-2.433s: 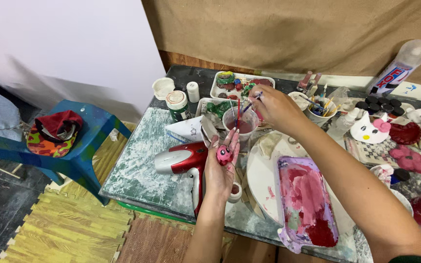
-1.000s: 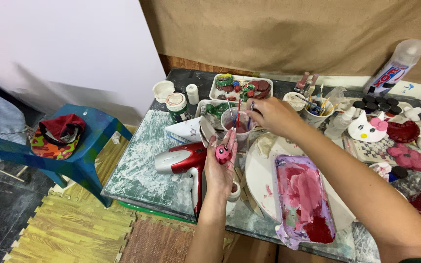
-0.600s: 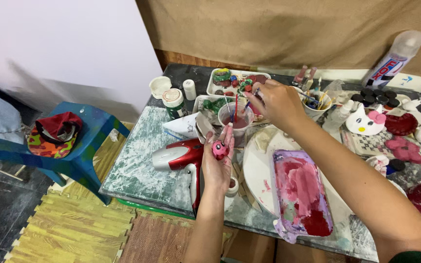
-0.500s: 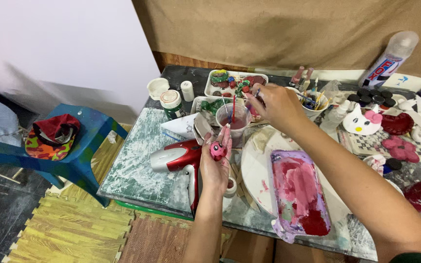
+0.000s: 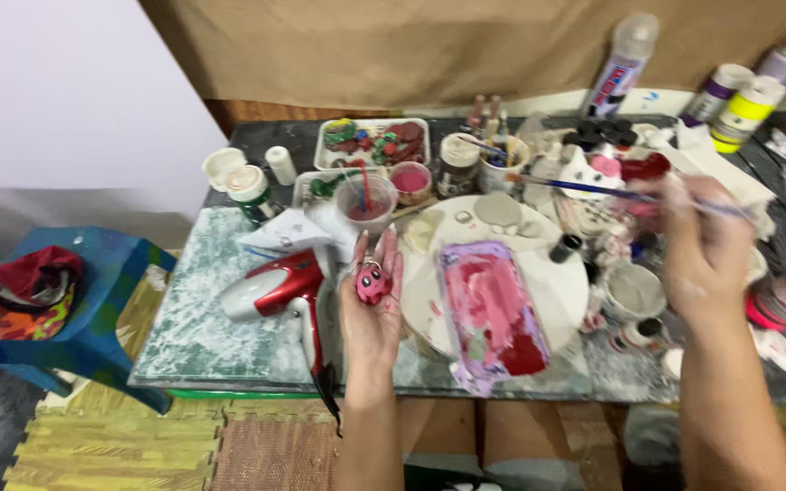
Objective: The person paints a small pink figurine with a brush, repeatedly dipping it into a paint container and applying pink paint. The person uses a hairdryer to dry the figurine between painting steps.
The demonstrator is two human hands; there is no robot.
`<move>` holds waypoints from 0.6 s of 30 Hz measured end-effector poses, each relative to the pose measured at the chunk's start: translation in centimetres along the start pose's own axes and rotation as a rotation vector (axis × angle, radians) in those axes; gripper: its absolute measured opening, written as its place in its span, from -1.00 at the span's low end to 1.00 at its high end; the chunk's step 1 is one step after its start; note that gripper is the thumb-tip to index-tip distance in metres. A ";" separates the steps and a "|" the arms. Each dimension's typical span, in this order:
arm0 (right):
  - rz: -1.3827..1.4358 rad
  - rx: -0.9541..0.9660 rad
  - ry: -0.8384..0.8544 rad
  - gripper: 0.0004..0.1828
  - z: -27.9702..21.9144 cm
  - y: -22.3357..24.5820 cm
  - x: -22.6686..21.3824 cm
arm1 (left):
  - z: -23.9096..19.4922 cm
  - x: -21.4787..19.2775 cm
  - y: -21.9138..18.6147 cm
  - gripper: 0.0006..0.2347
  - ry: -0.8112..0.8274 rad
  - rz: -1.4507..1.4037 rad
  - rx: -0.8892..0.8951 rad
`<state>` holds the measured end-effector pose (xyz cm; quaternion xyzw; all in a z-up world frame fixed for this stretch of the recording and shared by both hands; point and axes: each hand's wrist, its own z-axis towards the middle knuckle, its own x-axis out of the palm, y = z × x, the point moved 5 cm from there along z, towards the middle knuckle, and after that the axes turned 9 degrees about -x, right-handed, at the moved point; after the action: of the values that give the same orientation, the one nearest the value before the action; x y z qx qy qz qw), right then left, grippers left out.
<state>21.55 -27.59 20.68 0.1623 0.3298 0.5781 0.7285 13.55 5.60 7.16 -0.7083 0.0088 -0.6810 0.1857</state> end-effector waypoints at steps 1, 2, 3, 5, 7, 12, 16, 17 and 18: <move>0.130 0.041 -0.124 -0.84 -2.3 0.1 -1.9 | -0.9 0.6 1.1 -0.55 0.020 -0.005 -0.025; 0.262 0.077 -0.251 -0.85 -4.7 0.2 -3.6 | -1.8 1.2 2.3 -0.55 0.041 -0.010 -0.050; 0.228 0.075 -0.321 -0.87 -7.0 0.4 -5.0 | -2.5 1.7 3.4 -0.54 0.063 -0.018 -0.073; 0.162 0.069 -0.461 -0.91 -11.3 0.9 -7.3 | -3.9 2.6 5.3 -0.54 0.074 0.040 -0.119; 0.122 0.128 -0.537 -0.87 -14.5 0.3 -8.6 | -4.9 3.2 7.0 -0.54 0.085 0.072 -0.160; -0.474 0.331 -0.130 -0.88 -19.0 -2.8 -4.8 | -7.1 3.6 9.8 -0.54 0.066 0.119 -0.239; -0.633 0.189 0.146 -0.85 -19.8 -4.8 -0.2 | -8.5 3.9 11.0 -0.55 0.048 0.128 -0.282; -0.663 0.129 0.149 -0.85 -19.9 -4.9 -0.1 | -8.5 4.0 11.1 -0.55 0.043 0.136 -0.277; -0.692 0.070 0.152 -0.84 -20.0 -4.7 0.1 | -8.5 4.1 11.2 -0.55 0.039 0.144 -0.272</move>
<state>11.64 -31.69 3.12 0.0221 0.4381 0.2960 0.8485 8.31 -8.04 8.11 -0.7112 0.1556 -0.6719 0.1362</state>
